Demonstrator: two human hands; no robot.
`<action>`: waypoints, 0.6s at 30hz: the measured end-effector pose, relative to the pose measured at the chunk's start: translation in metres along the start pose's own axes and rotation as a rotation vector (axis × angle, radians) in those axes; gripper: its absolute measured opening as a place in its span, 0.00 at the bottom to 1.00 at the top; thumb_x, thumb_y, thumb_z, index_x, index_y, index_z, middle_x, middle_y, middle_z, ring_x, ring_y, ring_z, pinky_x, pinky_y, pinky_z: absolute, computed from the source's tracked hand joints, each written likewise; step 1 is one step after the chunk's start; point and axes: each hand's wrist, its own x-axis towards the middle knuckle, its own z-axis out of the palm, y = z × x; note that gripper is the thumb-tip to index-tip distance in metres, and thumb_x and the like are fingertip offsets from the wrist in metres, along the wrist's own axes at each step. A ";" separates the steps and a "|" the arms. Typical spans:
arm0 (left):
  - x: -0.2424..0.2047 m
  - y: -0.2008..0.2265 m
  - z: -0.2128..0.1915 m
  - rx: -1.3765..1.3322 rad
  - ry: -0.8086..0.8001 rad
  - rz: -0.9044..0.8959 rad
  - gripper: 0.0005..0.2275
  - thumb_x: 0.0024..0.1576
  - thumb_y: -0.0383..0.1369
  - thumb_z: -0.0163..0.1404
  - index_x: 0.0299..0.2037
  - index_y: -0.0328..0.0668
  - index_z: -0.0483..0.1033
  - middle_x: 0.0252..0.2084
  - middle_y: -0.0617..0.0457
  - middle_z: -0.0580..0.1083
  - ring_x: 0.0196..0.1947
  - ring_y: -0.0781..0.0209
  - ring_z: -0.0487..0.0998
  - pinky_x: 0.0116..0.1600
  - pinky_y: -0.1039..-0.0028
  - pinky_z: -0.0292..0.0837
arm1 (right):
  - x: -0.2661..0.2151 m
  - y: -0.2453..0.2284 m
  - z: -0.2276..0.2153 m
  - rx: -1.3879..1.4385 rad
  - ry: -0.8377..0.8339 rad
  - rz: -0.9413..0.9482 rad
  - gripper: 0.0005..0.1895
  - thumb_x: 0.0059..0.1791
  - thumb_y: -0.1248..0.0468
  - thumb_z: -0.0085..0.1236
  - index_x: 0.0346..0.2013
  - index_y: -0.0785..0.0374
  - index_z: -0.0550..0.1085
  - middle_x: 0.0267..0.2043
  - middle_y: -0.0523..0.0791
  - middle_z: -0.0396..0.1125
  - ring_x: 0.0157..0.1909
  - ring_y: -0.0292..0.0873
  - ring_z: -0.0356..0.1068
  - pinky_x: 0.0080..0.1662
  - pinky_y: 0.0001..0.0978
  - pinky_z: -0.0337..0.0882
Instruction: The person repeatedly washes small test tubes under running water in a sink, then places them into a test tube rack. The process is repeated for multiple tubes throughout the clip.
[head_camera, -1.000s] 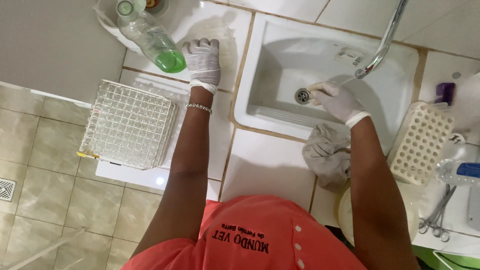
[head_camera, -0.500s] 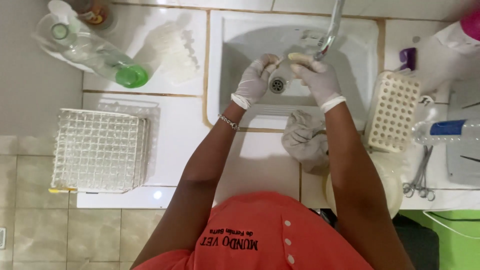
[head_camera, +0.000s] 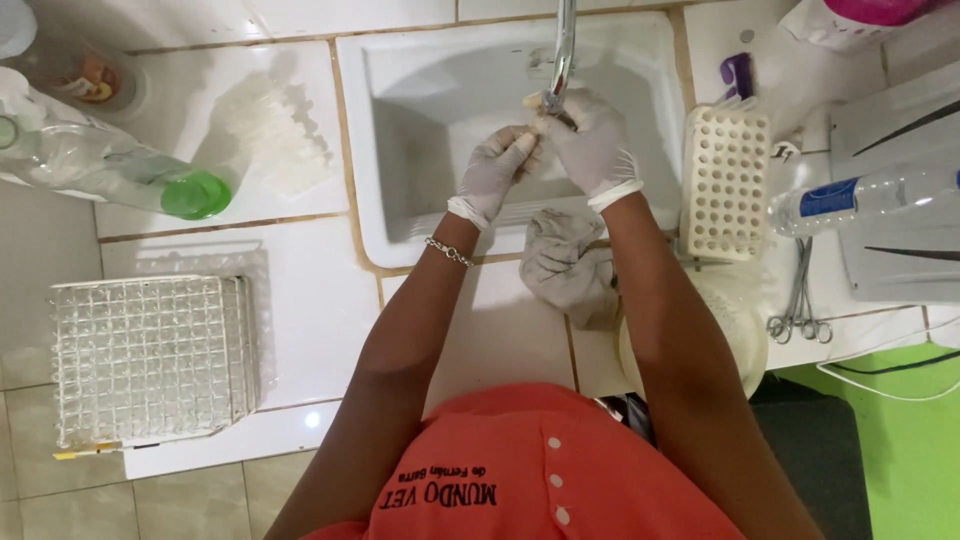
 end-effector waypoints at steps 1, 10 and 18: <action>-0.004 -0.001 0.000 -0.202 -0.005 -0.040 0.08 0.63 0.35 0.53 0.46 0.42 0.79 0.33 0.57 0.77 0.29 0.71 0.74 0.34 0.81 0.68 | -0.001 -0.002 -0.001 -0.012 -0.016 0.014 0.12 0.51 0.62 0.58 0.48 0.54 0.81 0.50 0.43 0.75 0.54 0.43 0.72 0.58 0.35 0.68; 0.001 -0.020 -0.002 -0.811 0.077 -0.319 0.08 0.62 0.33 0.54 0.47 0.38 0.79 0.32 0.54 0.78 0.27 0.64 0.78 0.29 0.77 0.76 | -0.006 -0.009 0.003 0.014 0.009 0.050 0.11 0.50 0.62 0.58 0.46 0.52 0.81 0.47 0.40 0.74 0.50 0.39 0.73 0.55 0.32 0.71; 0.001 -0.017 -0.001 -0.836 0.087 -0.343 0.07 0.60 0.33 0.57 0.44 0.40 0.79 0.32 0.54 0.79 0.27 0.64 0.81 0.31 0.74 0.81 | -0.008 -0.014 0.003 0.076 0.012 0.081 0.11 0.50 0.65 0.57 0.46 0.51 0.80 0.47 0.40 0.74 0.49 0.37 0.73 0.55 0.29 0.72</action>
